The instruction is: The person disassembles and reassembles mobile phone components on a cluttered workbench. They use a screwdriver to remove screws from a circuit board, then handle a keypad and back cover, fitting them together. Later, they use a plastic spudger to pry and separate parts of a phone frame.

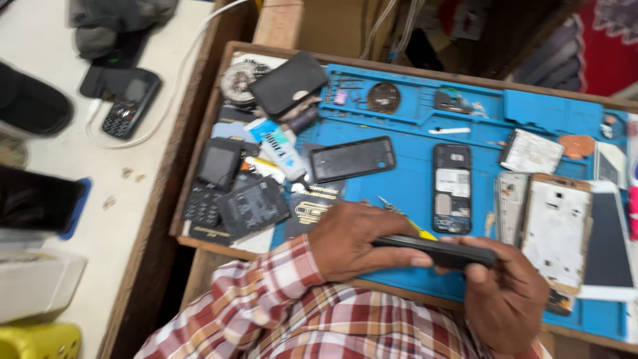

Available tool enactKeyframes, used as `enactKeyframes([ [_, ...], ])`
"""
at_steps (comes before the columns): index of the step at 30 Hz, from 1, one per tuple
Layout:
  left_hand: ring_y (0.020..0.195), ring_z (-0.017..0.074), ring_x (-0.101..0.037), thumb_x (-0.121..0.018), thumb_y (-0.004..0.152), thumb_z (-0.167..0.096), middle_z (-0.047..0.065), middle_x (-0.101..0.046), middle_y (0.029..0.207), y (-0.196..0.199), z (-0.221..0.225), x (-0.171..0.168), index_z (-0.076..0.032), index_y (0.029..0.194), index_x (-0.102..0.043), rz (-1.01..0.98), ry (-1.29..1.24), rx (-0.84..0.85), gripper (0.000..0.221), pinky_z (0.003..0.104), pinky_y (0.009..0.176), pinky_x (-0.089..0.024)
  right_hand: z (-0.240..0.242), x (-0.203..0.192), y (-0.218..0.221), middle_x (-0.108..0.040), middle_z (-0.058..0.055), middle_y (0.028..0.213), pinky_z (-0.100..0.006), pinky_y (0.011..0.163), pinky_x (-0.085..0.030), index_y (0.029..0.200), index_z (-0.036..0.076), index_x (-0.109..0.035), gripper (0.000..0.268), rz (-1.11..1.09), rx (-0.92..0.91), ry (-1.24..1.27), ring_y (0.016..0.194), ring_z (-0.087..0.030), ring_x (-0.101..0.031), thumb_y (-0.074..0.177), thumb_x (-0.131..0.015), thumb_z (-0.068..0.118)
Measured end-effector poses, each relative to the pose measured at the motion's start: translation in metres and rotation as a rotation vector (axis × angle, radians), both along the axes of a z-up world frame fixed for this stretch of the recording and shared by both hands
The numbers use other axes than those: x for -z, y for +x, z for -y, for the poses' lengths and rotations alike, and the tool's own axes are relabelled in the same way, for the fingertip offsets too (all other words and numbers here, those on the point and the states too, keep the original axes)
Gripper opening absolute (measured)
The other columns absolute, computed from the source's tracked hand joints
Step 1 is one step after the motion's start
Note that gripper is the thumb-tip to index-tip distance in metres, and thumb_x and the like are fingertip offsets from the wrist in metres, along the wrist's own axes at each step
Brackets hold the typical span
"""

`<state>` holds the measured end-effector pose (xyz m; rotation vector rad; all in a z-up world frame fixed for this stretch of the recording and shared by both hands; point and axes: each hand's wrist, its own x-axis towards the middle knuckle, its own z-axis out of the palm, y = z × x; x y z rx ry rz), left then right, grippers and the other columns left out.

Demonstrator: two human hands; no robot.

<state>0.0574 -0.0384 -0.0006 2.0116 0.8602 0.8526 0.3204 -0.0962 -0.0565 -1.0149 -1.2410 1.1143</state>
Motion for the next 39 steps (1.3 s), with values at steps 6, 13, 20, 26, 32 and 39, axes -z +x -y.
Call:
enactKeyframes([
  [6,0.068,0.0240,-0.069,-0.058,0.099,-0.057,0.005,-0.071,0.081,0.007,0.010,0.014,-0.014,0.101,-0.077,-0.019,-0.121,0.010,0.047,0.040,0.059,-0.050,-0.002,0.008,0.008,-0.070,-0.034,0.109,-0.050,0.082,-0.066,0.119,-0.012,-0.062,0.028,-0.047,-0.023,-0.012,0.097,-0.035,-0.075,0.106,-0.066,0.013],
  [13,0.068,0.0235,-0.069,-0.053,0.101,-0.059,0.005,-0.069,0.080,0.010,0.014,0.023,-0.013,0.099,-0.075,0.040,-0.048,-0.011,0.051,0.040,0.060,-0.050,-0.002,0.016,0.014,-0.068,-0.035,0.107,-0.053,0.081,-0.066,0.114,-0.014,-0.061,0.029,-0.055,0.000,-0.034,0.101,-0.039,-0.074,0.108,-0.067,0.015],
  [20,0.070,0.0212,-0.072,-0.053,0.110,-0.048,0.010,-0.070,0.079,0.009,0.011,0.025,-0.010,0.105,-0.073,0.279,-0.179,-0.063,0.043,0.036,0.066,-0.056,-0.007,0.017,0.000,-0.070,-0.031,0.106,-0.045,0.076,-0.064,0.120,-0.016,-0.061,0.037,-0.033,0.045,-0.033,0.091,-0.031,-0.074,0.102,-0.071,0.015],
  [26,0.088,0.0202,-0.077,-0.073,0.098,-0.039,0.011,-0.077,0.097,0.006,0.009,0.016,-0.005,0.114,-0.074,0.293,-0.320,0.080,0.038,0.030,0.077,-0.059,0.000,0.013,0.007,-0.073,-0.021,0.096,-0.034,0.076,-0.062,0.116,-0.012,-0.065,0.036,0.039,0.078,-0.074,0.085,-0.021,-0.072,0.099,-0.073,0.019],
  [32,0.079,0.0113,-0.077,-0.083,0.084,-0.025,0.007,-0.082,0.095,0.008,0.006,0.003,-0.005,0.116,-0.075,0.290,-0.623,0.105,0.038,0.026,0.070,-0.060,0.007,0.011,0.007,-0.078,-0.016,0.079,-0.030,0.063,-0.060,0.101,-0.011,-0.072,0.027,0.010,0.047,-0.237,0.069,-0.018,-0.074,0.092,-0.076,0.014],
  [39,0.079,0.0070,-0.069,-0.088,0.080,-0.016,0.005,-0.077,0.097,0.020,0.003,0.005,-0.002,0.138,-0.063,0.413,-0.572,0.103,0.064,0.023,0.071,-0.057,0.004,-0.011,-0.024,-0.071,-0.022,0.116,-0.038,0.090,-0.061,0.143,-0.010,-0.043,0.075,-0.259,0.018,-0.234,0.107,-0.024,-0.073,0.076,-0.078,-0.007],
])
